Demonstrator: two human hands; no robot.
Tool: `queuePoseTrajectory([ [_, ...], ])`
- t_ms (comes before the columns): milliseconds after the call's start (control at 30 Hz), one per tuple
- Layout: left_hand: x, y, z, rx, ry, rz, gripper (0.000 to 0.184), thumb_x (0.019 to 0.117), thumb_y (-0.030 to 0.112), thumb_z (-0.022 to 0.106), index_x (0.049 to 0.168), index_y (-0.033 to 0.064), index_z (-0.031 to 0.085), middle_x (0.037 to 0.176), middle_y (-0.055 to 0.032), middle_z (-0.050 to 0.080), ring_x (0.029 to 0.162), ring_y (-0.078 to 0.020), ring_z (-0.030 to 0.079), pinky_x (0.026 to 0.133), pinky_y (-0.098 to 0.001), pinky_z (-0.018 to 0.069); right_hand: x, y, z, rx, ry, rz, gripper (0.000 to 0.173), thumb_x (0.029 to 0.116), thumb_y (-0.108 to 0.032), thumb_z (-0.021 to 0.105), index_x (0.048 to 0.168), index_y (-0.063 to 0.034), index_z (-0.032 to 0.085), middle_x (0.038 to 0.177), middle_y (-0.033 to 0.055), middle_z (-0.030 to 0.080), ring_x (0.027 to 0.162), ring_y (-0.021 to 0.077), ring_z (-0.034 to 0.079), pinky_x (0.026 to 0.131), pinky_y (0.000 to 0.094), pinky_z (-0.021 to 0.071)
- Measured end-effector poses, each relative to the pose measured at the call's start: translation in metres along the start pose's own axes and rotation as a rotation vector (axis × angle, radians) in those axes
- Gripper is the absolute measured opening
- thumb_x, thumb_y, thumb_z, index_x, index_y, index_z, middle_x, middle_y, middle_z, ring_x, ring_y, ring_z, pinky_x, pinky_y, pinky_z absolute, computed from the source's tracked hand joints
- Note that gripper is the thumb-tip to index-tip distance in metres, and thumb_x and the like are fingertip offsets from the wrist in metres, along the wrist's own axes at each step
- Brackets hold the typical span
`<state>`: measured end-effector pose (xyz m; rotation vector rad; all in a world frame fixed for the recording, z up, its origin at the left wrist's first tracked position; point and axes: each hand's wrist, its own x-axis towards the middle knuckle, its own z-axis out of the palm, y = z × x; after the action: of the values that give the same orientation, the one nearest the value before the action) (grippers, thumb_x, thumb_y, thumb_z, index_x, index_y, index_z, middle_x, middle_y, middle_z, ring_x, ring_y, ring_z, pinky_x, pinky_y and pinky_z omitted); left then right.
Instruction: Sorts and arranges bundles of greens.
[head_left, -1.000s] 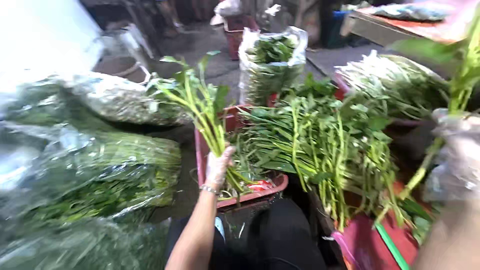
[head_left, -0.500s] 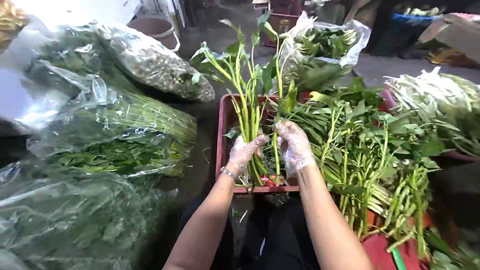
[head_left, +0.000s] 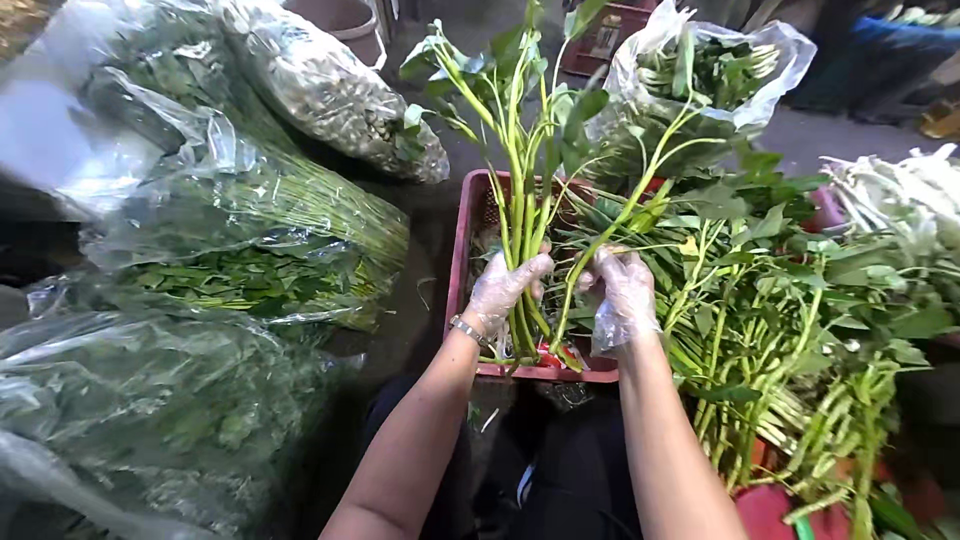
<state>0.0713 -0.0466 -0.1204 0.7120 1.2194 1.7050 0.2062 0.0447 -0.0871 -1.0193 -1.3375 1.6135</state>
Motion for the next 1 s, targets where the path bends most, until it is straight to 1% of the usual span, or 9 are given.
queuePoseTrajectory([
  [167, 0.002, -0.002, 0.007, 0.105, 0.074, -0.024, 0.025, 0.0970, 0.018, 0.070, 0.120, 0.0116, 0.062, 0.068, 0.0023, 0.058, 0.051, -0.0063, 0.051, 0.050, -0.0202, 0.0479, -0.005, 0.006, 0.000, -0.137, -0.064, -0.082, 0.010, 0.1006, -0.007, 0.060, 0.110, -0.0023, 0.061, 0.086, 0.0028, 0.064, 0.064, 0.0093, 0.062, 0.060, 0.0270, 0.0582],
  [267, -0.001, 0.000, 0.011, 0.170, 0.068, -0.103, 0.035, 0.0925, 0.024, 0.076, 0.122, 0.0112, 0.063, 0.083, 0.0006, 0.066, 0.064, -0.0069, 0.058, 0.059, -0.0226, 0.0517, -0.010, 0.009, 0.008, -0.326, -0.173, -0.155, 0.013, 0.0996, -0.012, 0.064, 0.109, -0.0035, 0.066, 0.092, 0.0048, 0.068, 0.070, 0.0112, 0.066, 0.066, 0.0314, 0.0597],
  [367, -0.002, -0.001, 0.009, 0.084, 0.034, -0.127, 0.032, 0.0929, 0.023, 0.075, 0.120, 0.0107, 0.063, 0.083, 0.0012, 0.066, 0.063, -0.0054, 0.058, 0.057, -0.0202, 0.0507, -0.009, 0.012, 0.013, -0.304, -0.205, -0.212, 0.012, 0.0981, -0.006, 0.064, 0.109, -0.0016, 0.067, 0.096, 0.0058, 0.071, 0.077, 0.0109, 0.069, 0.071, 0.0303, 0.0620],
  [500, 0.000, -0.004, 0.009, -0.048, 0.049, -0.115, 0.022, 0.0945, 0.023, 0.070, 0.112, 0.0122, 0.063, 0.076, 0.0030, 0.064, 0.063, -0.0045, 0.060, 0.058, -0.0200, 0.0520, -0.012, 0.019, 0.019, -0.035, -0.138, -0.124, 0.015, 0.0996, 0.000, 0.058, 0.114, 0.0009, 0.062, 0.093, 0.0032, 0.067, 0.070, 0.0068, 0.065, 0.065, 0.0260, 0.0602],
  [600, 0.004, -0.008, 0.005, -0.024, 0.124, -0.107, 0.028, 0.0989, 0.031, 0.065, 0.121, 0.0139, 0.059, 0.082, 0.0046, 0.065, 0.069, -0.0033, 0.062, 0.064, -0.0210, 0.0552, -0.020, 0.023, 0.018, -0.155, -0.149, -0.021, 0.024, 0.1000, -0.013, 0.065, 0.122, -0.0039, 0.061, 0.096, 0.0030, 0.065, 0.073, 0.0076, 0.061, 0.066, 0.0266, 0.0545],
  [700, 0.007, -0.010, 0.002, -0.086, 0.125, -0.080, 0.036, 0.0970, 0.030, 0.068, 0.128, 0.0148, 0.058, 0.096, 0.0029, 0.068, 0.083, -0.0045, 0.065, 0.074, -0.0242, 0.0573, -0.024, 0.021, 0.018, -0.259, -0.250, 0.067, 0.015, 0.0970, -0.018, 0.071, 0.106, -0.0066, 0.069, 0.089, 0.0003, 0.066, 0.076, 0.0064, 0.061, 0.069, 0.0258, 0.0524],
  [833, 0.005, -0.007, 0.001, -0.137, 0.157, -0.076, 0.040, 0.0956, 0.022, 0.070, 0.133, 0.0162, 0.055, 0.109, 0.0010, 0.068, 0.095, -0.0076, 0.066, 0.082, -0.0281, 0.0576, -0.021, 0.016, 0.022, -0.170, -0.258, 0.080, 0.027, 0.0953, -0.009, 0.070, 0.121, -0.0055, 0.065, 0.097, 0.0026, 0.068, 0.077, 0.0064, 0.060, 0.068, 0.0237, 0.0510],
  [933, 0.010, -0.012, -0.002, -0.007, 0.186, -0.078, 0.042, 0.0959, 0.015, 0.070, 0.134, 0.0077, 0.053, 0.113, -0.0060, 0.067, 0.100, -0.0137, 0.065, 0.088, -0.0344, 0.0557, -0.008, 0.011, 0.026, -0.179, -0.225, -0.036, 0.042, 0.0952, -0.013, 0.071, 0.135, -0.0052, 0.058, 0.095, 0.0038, 0.066, 0.072, 0.0070, 0.059, 0.065, 0.0256, 0.0517],
  [1000, 0.010, -0.015, -0.004, 0.107, 0.180, -0.081, 0.041, 0.0960, 0.014, 0.069, 0.133, 0.0045, 0.055, 0.109, -0.0073, 0.068, 0.096, -0.0135, 0.065, 0.086, -0.0333, 0.0556, 0.001, 0.005, 0.029, -0.215, -0.231, -0.037, 0.038, 0.0953, -0.016, 0.072, 0.130, -0.0057, 0.063, 0.103, 0.0075, 0.069, 0.079, 0.0119, 0.065, 0.071, 0.0315, 0.0579],
])
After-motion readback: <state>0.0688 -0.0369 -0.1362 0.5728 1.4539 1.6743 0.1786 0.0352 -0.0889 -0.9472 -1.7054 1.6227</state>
